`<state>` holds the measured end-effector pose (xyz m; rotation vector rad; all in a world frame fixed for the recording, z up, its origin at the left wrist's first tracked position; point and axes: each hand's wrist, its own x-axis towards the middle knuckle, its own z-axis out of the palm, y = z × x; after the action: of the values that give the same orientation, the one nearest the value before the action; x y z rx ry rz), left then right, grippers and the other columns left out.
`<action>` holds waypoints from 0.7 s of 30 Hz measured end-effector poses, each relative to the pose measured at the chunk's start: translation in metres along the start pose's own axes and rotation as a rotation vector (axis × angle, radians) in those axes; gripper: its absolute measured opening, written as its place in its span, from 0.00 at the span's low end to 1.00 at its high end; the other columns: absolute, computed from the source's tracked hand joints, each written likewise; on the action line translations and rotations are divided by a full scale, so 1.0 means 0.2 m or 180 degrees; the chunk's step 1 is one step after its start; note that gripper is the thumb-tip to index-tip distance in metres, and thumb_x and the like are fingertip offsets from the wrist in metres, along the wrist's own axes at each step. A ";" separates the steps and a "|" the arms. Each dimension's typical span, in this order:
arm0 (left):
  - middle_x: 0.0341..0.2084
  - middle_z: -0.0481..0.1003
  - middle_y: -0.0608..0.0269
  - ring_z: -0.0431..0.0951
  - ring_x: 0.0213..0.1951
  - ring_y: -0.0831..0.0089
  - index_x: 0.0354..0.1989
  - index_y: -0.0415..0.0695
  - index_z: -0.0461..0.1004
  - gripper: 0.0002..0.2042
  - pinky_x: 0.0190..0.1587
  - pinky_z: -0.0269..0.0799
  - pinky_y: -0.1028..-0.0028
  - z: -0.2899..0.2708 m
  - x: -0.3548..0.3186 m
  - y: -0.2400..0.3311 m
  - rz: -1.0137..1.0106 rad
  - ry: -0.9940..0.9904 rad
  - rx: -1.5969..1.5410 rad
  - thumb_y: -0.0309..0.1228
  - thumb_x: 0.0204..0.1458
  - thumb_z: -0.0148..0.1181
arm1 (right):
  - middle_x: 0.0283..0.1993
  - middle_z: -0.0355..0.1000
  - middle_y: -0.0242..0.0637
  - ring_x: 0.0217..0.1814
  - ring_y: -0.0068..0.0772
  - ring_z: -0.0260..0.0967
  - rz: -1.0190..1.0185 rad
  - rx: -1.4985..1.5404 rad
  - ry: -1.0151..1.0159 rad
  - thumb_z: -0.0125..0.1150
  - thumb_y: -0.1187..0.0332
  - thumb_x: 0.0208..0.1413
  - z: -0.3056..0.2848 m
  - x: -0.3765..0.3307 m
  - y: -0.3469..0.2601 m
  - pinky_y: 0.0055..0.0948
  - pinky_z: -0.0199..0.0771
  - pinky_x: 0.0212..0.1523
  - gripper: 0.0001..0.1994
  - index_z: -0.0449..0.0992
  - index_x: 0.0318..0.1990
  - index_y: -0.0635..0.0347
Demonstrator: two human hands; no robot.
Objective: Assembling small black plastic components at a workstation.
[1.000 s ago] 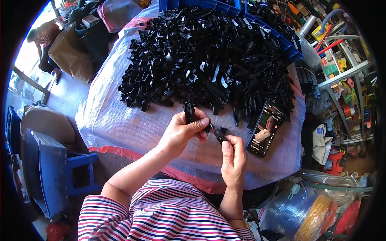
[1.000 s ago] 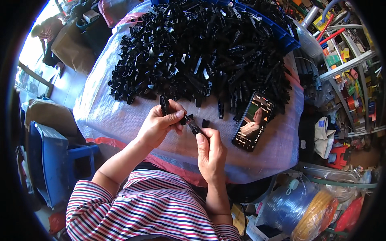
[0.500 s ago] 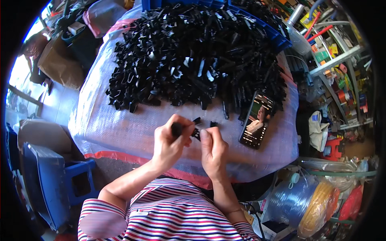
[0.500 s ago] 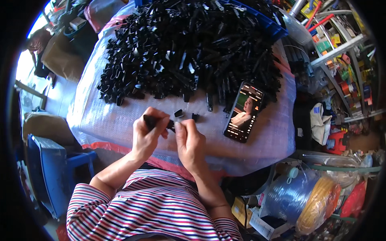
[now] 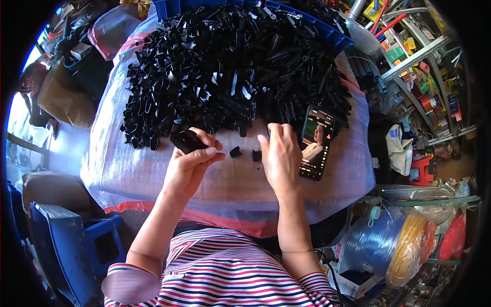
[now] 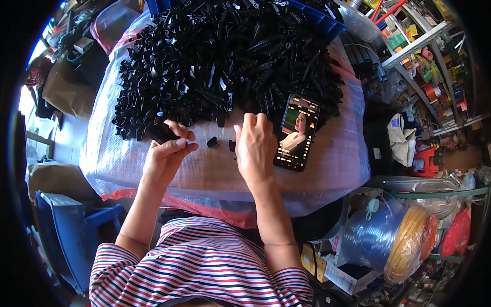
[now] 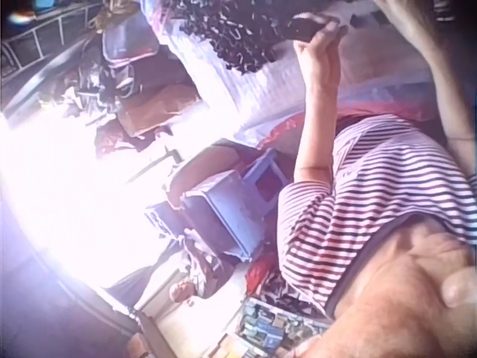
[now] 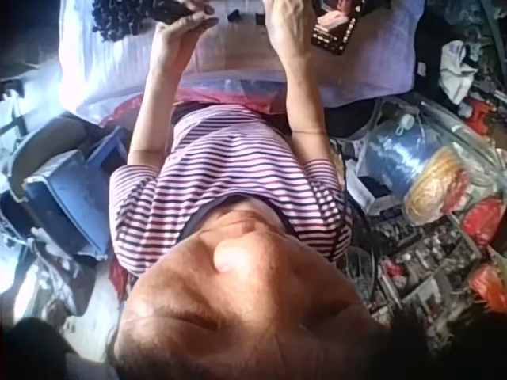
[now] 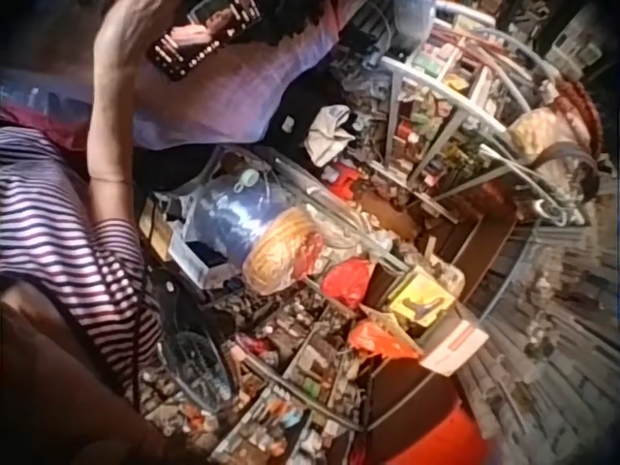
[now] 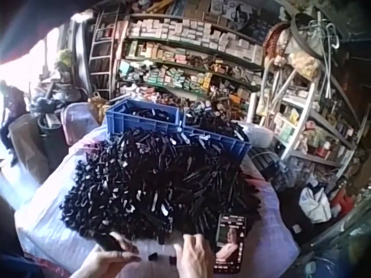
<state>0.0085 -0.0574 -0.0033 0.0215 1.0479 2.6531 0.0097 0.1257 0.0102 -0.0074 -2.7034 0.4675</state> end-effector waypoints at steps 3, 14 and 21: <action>0.24 0.70 0.65 0.72 0.33 0.73 0.28 0.41 0.69 0.07 0.38 0.70 0.72 -0.01 0.04 -0.01 -0.0022 -0.0044 0.0539 0.20 0.41 0.59 | 0.37 0.62 0.45 0.38 0.49 0.66 0.0022 0.0093 -0.0205 0.58 0.75 0.46 0.05 0.01 0.01 0.39 0.68 0.37 0.11 0.65 0.37 0.63; 0.30 0.68 0.61 0.69 0.37 0.60 0.32 0.44 0.74 0.15 0.38 0.68 0.67 0.06 0.07 -0.08 0.1694 -0.0229 0.5498 0.21 0.30 0.60 | 0.35 0.64 0.34 0.29 0.18 0.64 0.0489 0.2292 -0.0169 0.56 0.83 0.44 -0.04 -0.07 0.02 0.21 0.68 0.27 0.23 0.62 0.51 0.62; 0.25 0.72 0.60 0.75 0.27 0.62 0.30 0.41 0.71 0.09 0.31 0.70 0.72 0.07 0.07 -0.06 0.1536 -0.0522 0.4671 0.17 0.38 0.55 | 0.40 0.64 0.36 0.30 0.22 0.67 0.0996 0.4716 -0.0191 0.58 0.76 0.50 -0.05 -0.20 -0.04 0.22 0.72 0.33 0.10 0.64 0.39 0.64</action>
<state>-0.0007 -0.0349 -0.0021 0.8186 2.8285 1.4747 0.0509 0.1187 0.0061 -0.0048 -1.7617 2.3669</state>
